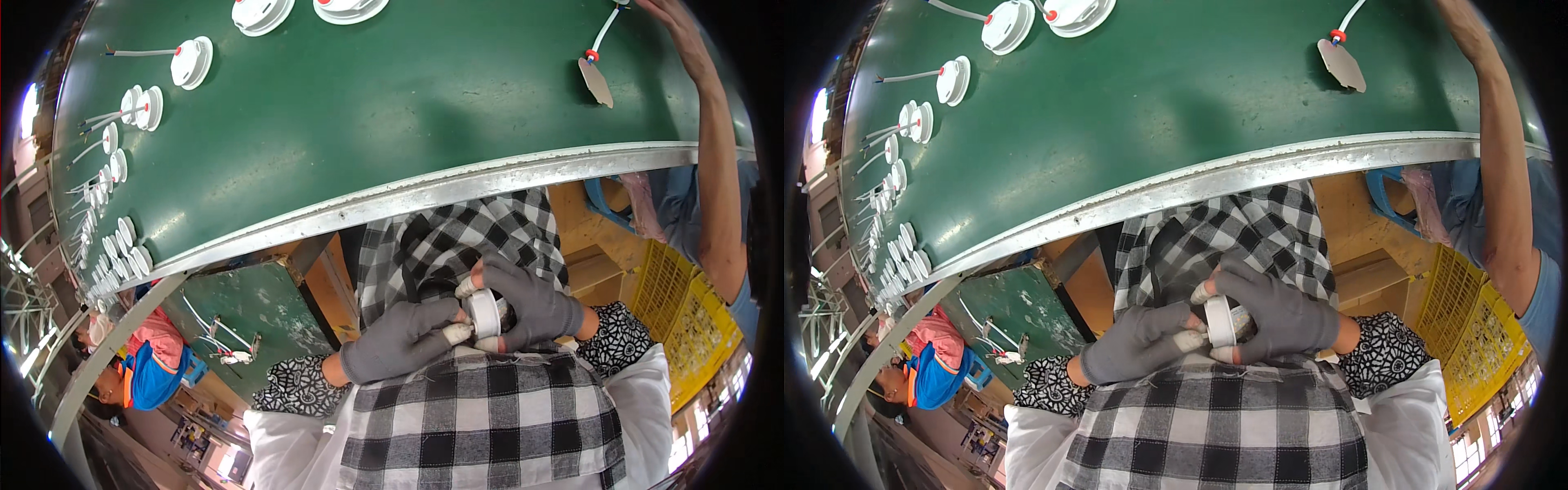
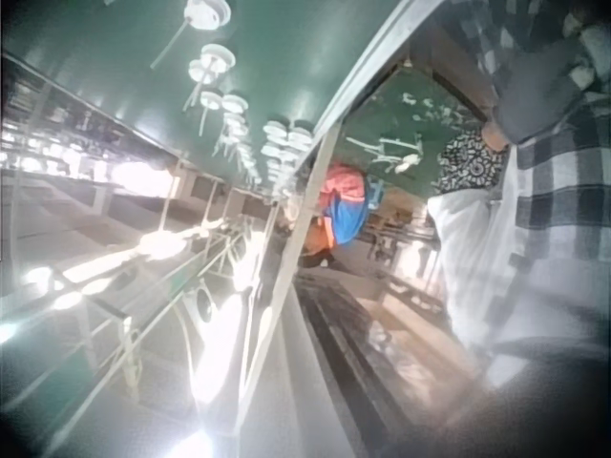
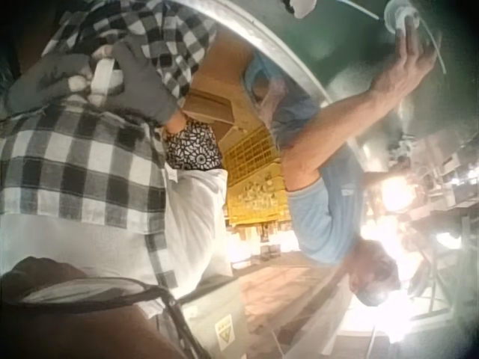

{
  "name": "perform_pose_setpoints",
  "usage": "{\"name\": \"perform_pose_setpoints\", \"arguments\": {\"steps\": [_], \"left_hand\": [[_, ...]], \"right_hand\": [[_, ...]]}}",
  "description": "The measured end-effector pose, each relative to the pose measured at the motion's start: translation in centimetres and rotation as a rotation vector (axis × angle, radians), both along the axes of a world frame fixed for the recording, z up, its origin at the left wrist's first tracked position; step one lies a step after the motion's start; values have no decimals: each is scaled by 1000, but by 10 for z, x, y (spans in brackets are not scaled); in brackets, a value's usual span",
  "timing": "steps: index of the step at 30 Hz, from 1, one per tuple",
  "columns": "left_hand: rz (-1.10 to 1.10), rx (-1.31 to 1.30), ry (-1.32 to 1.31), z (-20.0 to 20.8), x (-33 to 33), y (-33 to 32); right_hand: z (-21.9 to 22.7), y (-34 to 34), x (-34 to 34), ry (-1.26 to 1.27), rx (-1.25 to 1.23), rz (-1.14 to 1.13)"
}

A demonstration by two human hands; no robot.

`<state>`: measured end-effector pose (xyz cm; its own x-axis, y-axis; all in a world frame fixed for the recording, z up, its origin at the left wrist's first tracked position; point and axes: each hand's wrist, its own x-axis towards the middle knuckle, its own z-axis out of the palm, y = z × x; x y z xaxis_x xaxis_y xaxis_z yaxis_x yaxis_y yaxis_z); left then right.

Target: The person assembles LED light fixtures by threading wires through plastic housings, pressing circuit boards into place by hand, and setting the assembled units onto the conveyor belt.

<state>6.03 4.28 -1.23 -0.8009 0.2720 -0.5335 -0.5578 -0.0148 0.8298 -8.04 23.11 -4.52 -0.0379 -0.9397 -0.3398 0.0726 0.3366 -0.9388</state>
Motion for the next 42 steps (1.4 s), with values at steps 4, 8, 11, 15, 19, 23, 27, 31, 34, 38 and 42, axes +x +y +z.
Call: {"name": "perform_pose_setpoints", "arguments": {"steps": [4, 8, 11, 15, 19, 23, 27, 31, 34, 38, 42], "left_hand": [[-25, 33, -61, -8, 10, 4], [7, 96, -50, -13, 19, 10], [-23, 65, 11, -20, 19, 7], [-85, -752, 559, 0, -5, 2], [-28, -745, 363, -3, -7, 18], [121, -97, 32, 6, -13, -9], [83, 8, 31, 3, -13, -8], [26, -1, 47, 8, -15, -14], [3, -30, 110, 11, -16, -17], [12, -86, 128, 14, -13, -17], [19, -72, 70, 17, -13, -19]], "right_hand": [[-13, 3, 0, -105, -48, 14], [-14, 6, 1, -141, -57, 22], [-17, 8, 3, -77, -38, -15], [7, -16, -6, 85, 152, -69], [15, -18, -4, 200, 0, -198], [41, -11, -37, 382, -110, -25], [41, -13, -36, 816, -656, 6], [40, -18, -29, 949, -845, 42], [39, -18, -29, 887, -875, 61], [42, -15, -28, 866, -872, 119], [52, -16, -25, 1016, -841, 146]]}}
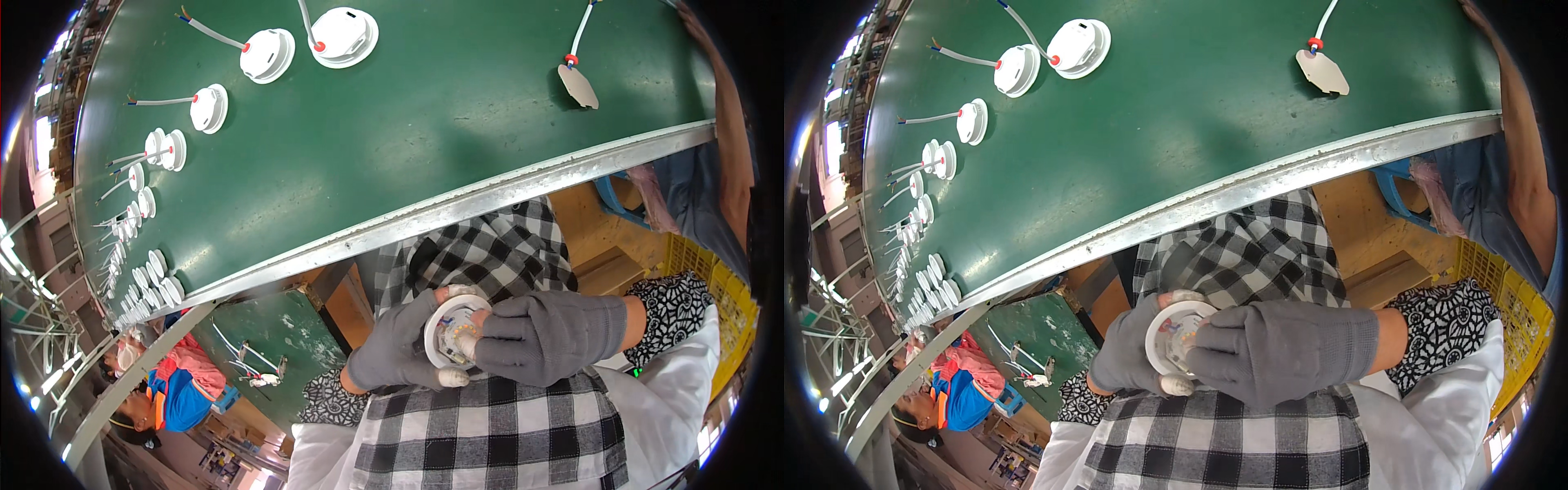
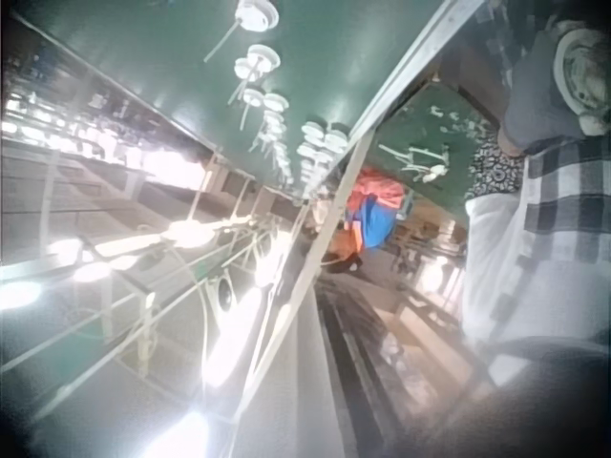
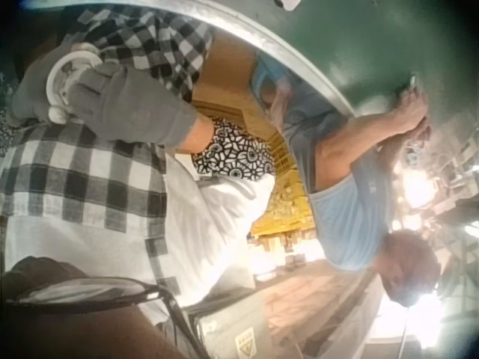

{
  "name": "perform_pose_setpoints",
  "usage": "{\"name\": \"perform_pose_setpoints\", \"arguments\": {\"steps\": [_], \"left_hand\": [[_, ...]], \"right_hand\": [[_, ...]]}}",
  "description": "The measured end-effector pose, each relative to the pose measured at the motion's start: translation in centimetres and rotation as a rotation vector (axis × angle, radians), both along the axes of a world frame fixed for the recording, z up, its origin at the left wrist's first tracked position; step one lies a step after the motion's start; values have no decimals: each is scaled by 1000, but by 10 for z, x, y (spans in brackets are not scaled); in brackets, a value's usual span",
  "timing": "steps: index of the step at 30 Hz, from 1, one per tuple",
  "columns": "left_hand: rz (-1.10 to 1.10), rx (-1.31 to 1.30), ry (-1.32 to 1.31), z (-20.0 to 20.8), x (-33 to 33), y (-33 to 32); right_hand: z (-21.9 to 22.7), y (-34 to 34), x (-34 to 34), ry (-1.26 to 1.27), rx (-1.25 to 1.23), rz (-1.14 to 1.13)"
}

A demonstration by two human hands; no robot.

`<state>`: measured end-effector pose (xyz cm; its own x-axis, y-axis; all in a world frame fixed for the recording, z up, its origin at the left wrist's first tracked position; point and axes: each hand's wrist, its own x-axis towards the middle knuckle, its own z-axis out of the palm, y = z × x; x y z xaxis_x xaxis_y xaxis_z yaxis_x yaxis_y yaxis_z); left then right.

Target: The person assembles LED light fixtures by threading wires through plastic housings, pressing circuit boards into place by hand, and setting the assembled units onto the conveyor belt.

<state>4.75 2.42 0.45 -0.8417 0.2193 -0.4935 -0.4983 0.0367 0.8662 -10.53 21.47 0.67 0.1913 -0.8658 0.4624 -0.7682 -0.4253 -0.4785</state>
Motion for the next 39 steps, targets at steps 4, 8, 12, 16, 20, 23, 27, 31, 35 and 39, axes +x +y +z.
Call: {"name": "perform_pose_setpoints", "arguments": {"steps": [4, 8, 12, 16, 20, 23, 27, 31, 35, 39], "left_hand": [[71, 161, -67, -3, -3, -1], [150, 141, 5, -9, 5, 3], [142, 265, -98, -7, -2, 1], [169, 297, -35, -13, 3, 5], [194, 385, -57, -17, -2, 7], [147, 281, 3, -11, -8, 7], [6, 100, 50, -6, -4, 12], [66, 145, 27, -2, -9, 19], [249, 99, -8, 4, -1, 26], [185, -71, -33, 11, -11, 16]], "right_hand": [[-13, 1, 10, -78, -25, -111], [-17, 2, 18, -81, -68, -201], [-13, -5, 8, -67, -150, -215], [-12, -6, 1, -118, -76, -136], [-5, -6, -2, -133, -20, -156], [-6, -9, -11, -97, 13, -124], [-15, -10, -9, -191, 144, -13], [-16, -13, -4, -46, 98, -249], [-13, -11, -4, 86, 103, -285], [-7, -17, -23, -199, 309, -241]]}}
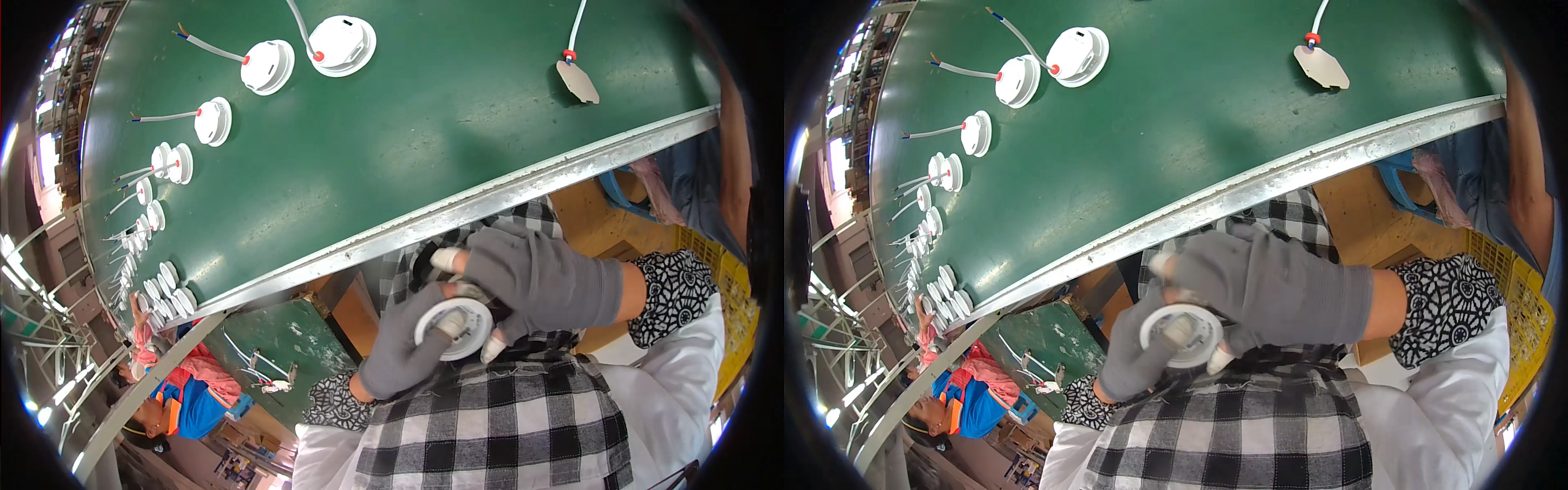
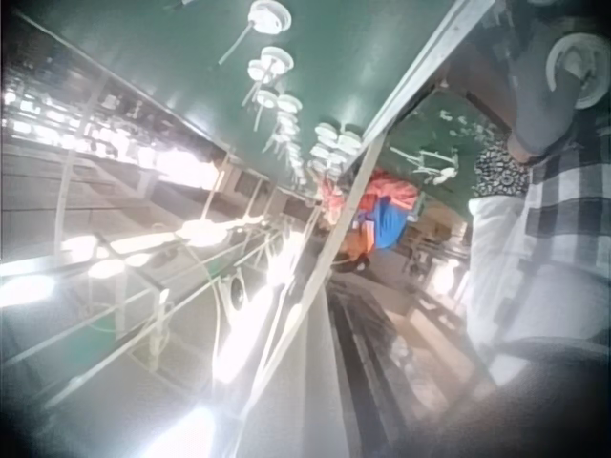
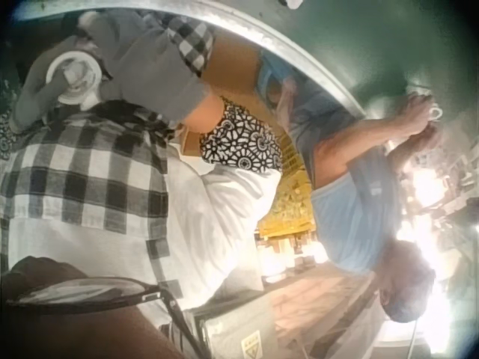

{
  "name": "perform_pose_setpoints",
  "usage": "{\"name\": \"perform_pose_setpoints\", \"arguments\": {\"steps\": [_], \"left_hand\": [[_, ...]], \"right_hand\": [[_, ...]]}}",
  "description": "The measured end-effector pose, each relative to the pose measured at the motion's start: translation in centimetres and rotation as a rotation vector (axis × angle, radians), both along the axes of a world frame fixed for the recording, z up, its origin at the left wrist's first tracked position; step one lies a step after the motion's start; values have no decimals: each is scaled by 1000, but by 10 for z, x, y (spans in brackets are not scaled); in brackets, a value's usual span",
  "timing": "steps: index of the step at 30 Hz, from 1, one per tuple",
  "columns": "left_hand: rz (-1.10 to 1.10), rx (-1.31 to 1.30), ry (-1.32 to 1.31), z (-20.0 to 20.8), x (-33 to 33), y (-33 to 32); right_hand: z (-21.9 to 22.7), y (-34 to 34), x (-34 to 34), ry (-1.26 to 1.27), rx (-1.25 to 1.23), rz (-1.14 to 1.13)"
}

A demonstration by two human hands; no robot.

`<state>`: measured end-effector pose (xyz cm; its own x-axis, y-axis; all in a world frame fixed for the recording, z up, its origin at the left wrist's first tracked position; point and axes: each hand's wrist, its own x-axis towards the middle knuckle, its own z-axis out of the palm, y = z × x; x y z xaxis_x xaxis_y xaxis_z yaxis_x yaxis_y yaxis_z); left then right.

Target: The person assembles LED light fixtures by threading wires through plastic housings, pressing circuit boards into place by hand, and setting the assembled units onto the conveyor belt.

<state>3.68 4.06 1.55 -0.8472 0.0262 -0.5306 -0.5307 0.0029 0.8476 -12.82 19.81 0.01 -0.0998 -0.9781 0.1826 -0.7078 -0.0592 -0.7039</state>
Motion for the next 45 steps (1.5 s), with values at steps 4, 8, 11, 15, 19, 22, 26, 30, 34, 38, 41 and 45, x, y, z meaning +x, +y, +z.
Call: {"name": "perform_pose_setpoints", "arguments": {"steps": [4, 8, 11, 15, 19, 22, 26, 30, 34, 38, 41, 45], "left_hand": [[90, 1, -5, -5, -1, 3], [180, 322, -170, -18, 1, -4], [58, 391, 85, -24, 6, -9], [-14, 445, 55, -27, 7, -6], [130, 454, -3, -37, 14, 4], [57, 325, 30, -43, 11, -4], [45, 252, 84, -39, 15, -11], [195, 255, 27, -41, 14, -11], [300, 230, 5, -40, 18, -5], [309, 303, -75, -28, 10, -3], [303, 385, -112, -31, 12, -3], [178, 157, 137, -44, 20, -7]], "right_hand": [[-17, 11, 23, -787, 425, -32], [-21, 9, 39, -1227, 529, -212], [-15, 4, 40, -1229, 586, -220], [-17, 4, 50, -1248, 520, -272], [-31, 4, 55, -1035, 349, -354], [-19, -6, 34, -1062, 455, -329], [-15, -8, 28, -1233, 553, -170], [-32, 0, 41, -1078, 290, -87], [-37, 2, 49, -1043, 168, -170], [-24, 0, 38, -1231, 383, -151], [-29, 2, 41, -1158, 373, -147], [-20, -1, 39, -1126, 311, -182]]}}
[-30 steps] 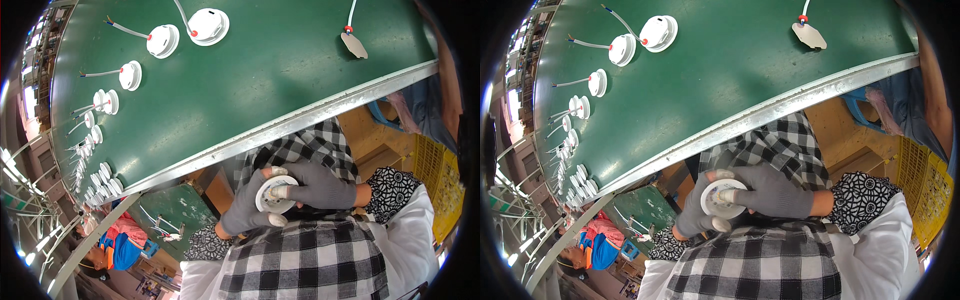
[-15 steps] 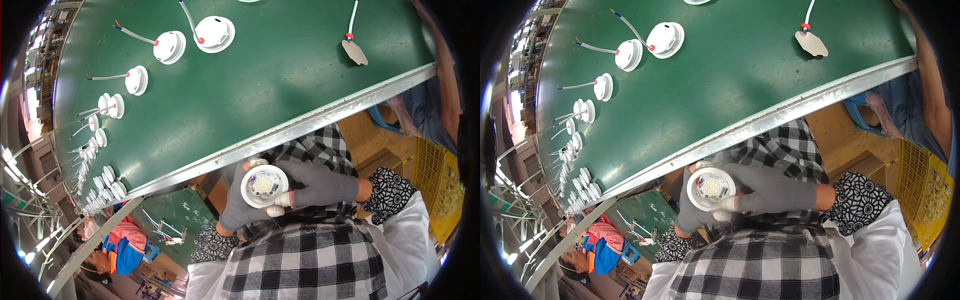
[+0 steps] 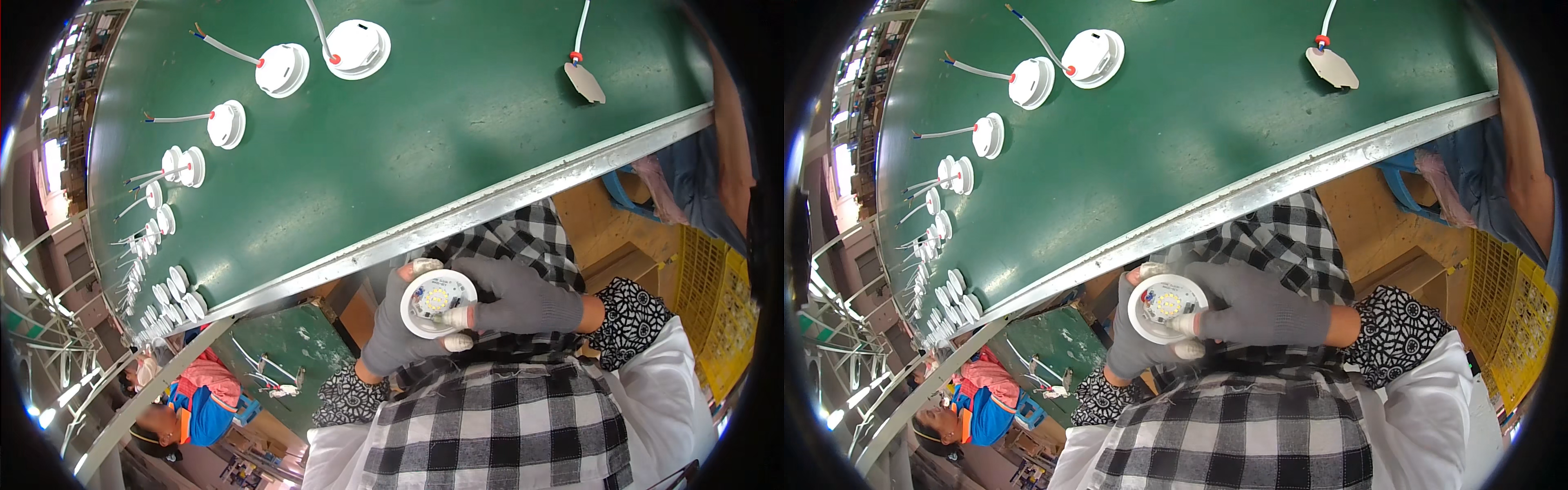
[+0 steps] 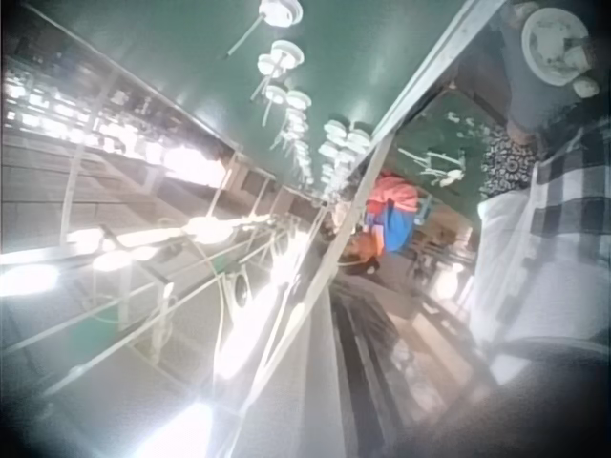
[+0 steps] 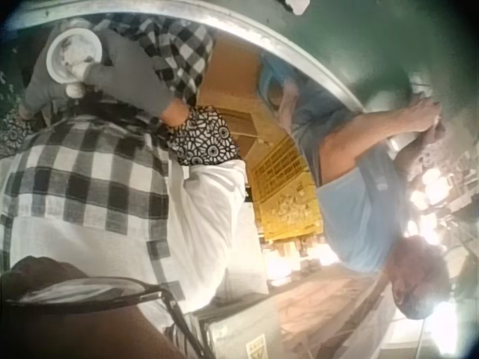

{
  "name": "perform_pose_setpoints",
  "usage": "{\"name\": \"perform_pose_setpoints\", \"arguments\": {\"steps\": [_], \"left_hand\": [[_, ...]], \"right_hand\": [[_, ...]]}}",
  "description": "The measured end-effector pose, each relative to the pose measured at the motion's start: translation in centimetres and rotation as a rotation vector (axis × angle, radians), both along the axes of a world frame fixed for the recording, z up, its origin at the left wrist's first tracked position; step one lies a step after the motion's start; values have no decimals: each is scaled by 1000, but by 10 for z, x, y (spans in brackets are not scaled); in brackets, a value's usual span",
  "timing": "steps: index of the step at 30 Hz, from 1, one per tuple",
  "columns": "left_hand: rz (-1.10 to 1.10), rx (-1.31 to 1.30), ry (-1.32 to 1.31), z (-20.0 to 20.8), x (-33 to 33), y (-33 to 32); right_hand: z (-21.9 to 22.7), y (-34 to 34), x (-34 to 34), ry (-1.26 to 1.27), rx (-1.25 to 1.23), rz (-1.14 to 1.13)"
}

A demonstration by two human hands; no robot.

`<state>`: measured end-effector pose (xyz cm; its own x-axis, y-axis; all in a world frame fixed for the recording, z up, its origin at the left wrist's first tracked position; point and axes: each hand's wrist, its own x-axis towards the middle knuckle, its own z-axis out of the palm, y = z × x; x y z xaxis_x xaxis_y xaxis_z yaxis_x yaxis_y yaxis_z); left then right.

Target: The person assembles LED light fixtures by threading wires through plastic housings, pressing circuit boards into place by hand, and setting the assembled units onto the conveyor belt.

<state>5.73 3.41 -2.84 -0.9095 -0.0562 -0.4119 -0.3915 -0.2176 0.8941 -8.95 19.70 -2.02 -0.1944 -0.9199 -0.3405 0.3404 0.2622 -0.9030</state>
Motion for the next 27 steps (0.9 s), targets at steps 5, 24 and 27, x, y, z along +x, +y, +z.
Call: {"name": "perform_pose_setpoints", "arguments": {"steps": [5, 24, 27], "left_hand": [[-42, -90, 76, -3, -2, 4], [6, -52, 168, -5, -19, -4], [36, 226, 86, 8, -28, 0]], "right_hand": [[7, -6, -5, -80, 201, 26], [-4, -4, -8, -262, 23, -53], [-2, 3, -14, -287, -10, -51]]}}
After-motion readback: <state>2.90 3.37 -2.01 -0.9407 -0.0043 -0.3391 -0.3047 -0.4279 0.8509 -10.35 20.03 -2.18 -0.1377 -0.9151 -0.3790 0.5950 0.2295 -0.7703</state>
